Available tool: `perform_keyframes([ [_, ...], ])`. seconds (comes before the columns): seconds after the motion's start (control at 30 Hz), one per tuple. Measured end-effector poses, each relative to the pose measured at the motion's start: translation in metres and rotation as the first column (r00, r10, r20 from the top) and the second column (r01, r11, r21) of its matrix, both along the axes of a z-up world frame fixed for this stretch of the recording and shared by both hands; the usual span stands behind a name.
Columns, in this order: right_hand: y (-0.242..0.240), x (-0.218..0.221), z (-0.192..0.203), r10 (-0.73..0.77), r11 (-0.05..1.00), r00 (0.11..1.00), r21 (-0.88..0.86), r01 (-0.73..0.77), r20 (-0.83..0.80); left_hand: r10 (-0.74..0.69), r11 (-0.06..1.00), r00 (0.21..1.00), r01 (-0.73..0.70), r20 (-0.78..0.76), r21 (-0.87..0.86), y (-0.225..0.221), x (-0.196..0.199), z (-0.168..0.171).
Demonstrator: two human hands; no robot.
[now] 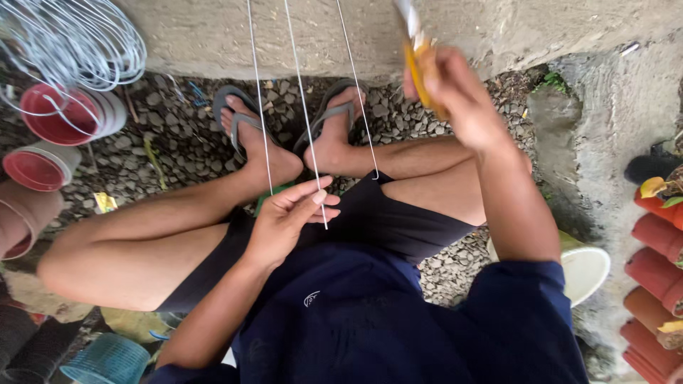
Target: The person sits on a small stool and assembles hanging planters by cutting metal wires with pliers, bending them into loops, and threading them through the holes of small plastic pots. The person handles white and red pots and uses pliers to shape and secure the wire hangers.
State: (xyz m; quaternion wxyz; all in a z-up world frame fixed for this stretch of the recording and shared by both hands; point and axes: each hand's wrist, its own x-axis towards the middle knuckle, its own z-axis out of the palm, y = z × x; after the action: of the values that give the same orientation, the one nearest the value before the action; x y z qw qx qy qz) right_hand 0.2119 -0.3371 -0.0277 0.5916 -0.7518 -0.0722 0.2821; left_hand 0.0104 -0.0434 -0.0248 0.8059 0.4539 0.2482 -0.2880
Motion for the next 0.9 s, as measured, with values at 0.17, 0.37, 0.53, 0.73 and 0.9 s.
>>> perform_keyframes([
  [0.17, 0.001, -0.058, 0.024, 0.211, 0.977, 0.978, -0.033, -0.211, -0.007, -0.017, 0.999, 1.000, 0.016, -0.024, -0.039, 0.006, -0.003, 0.001],
  [0.37, 0.011, -0.100, 0.055, 0.542, 0.795, 0.769, -0.089, -0.600, -0.339, 0.002, 1.000, 0.999, 0.000, 0.054, -0.028, 0.012, -0.008, 0.006],
  [0.53, 0.021, -0.093, 0.078, 0.691, 0.677, 0.669, -0.078, -0.732, -0.273, 0.032, 0.998, 0.996, -0.027, 0.089, -0.054, 0.014, -0.011, 0.015],
  [0.73, 0.040, -0.085, 0.094, 0.750, 0.627, 0.626, -0.075, -0.776, -0.211, -0.090, 0.996, 0.992, 0.090, 0.092, 0.004, 0.020, -0.008, 0.024],
  [0.9, 0.043, -0.083, 0.097, 0.757, 0.596, 0.599, -0.097, -0.797, -0.262, -0.116, 0.993, 0.989, 0.115, 0.090, 0.022, 0.022, -0.005, 0.028],
])
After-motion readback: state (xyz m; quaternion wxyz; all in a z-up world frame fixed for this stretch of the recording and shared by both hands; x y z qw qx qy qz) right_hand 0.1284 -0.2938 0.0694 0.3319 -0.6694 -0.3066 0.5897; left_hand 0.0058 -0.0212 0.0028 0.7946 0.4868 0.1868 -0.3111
